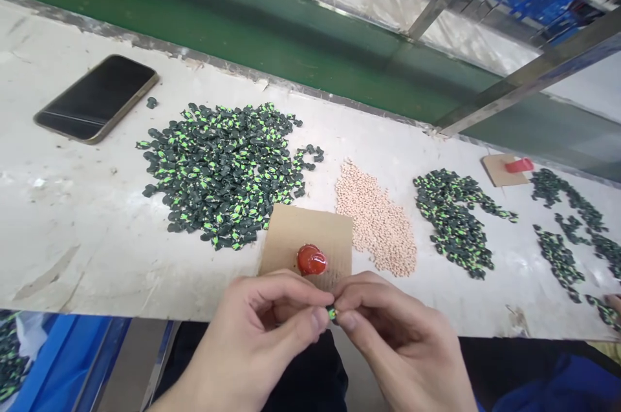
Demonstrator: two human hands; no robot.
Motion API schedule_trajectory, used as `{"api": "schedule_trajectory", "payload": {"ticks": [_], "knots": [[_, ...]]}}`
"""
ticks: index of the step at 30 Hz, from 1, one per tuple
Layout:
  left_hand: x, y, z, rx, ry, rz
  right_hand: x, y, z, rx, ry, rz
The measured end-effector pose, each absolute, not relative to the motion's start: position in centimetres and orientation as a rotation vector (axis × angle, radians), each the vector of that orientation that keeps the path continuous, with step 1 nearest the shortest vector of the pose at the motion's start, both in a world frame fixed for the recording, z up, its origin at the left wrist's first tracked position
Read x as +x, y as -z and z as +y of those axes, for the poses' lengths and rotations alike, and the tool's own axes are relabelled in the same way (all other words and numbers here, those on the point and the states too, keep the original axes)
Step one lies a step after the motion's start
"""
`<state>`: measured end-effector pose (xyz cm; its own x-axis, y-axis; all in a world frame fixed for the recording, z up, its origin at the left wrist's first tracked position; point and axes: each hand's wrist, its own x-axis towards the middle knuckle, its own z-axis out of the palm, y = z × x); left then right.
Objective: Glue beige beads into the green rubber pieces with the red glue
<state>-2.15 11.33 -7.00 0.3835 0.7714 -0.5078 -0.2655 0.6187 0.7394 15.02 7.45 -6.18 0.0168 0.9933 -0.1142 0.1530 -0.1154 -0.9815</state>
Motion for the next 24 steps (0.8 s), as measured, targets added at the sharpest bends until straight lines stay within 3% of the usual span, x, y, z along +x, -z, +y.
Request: {"api": "schedule_trajectory", "payload": {"ticks": [6,11,24], "knots": [[-1.4,8.6,10.3,0.335,-0.795,0.694,14.1,7.1,6.7,-1.250,-0.963,-1.263],[-0.8,7.4,9.6,0.307,-0.810,0.850,13.5,7.3,6.6,-1.221,-0.706,-1.276],[-1.6,7.2,9.3,0.652,-0.714,1.065,14.4,6.4,6.8,-1.281,-0.692,-1.424]]}}
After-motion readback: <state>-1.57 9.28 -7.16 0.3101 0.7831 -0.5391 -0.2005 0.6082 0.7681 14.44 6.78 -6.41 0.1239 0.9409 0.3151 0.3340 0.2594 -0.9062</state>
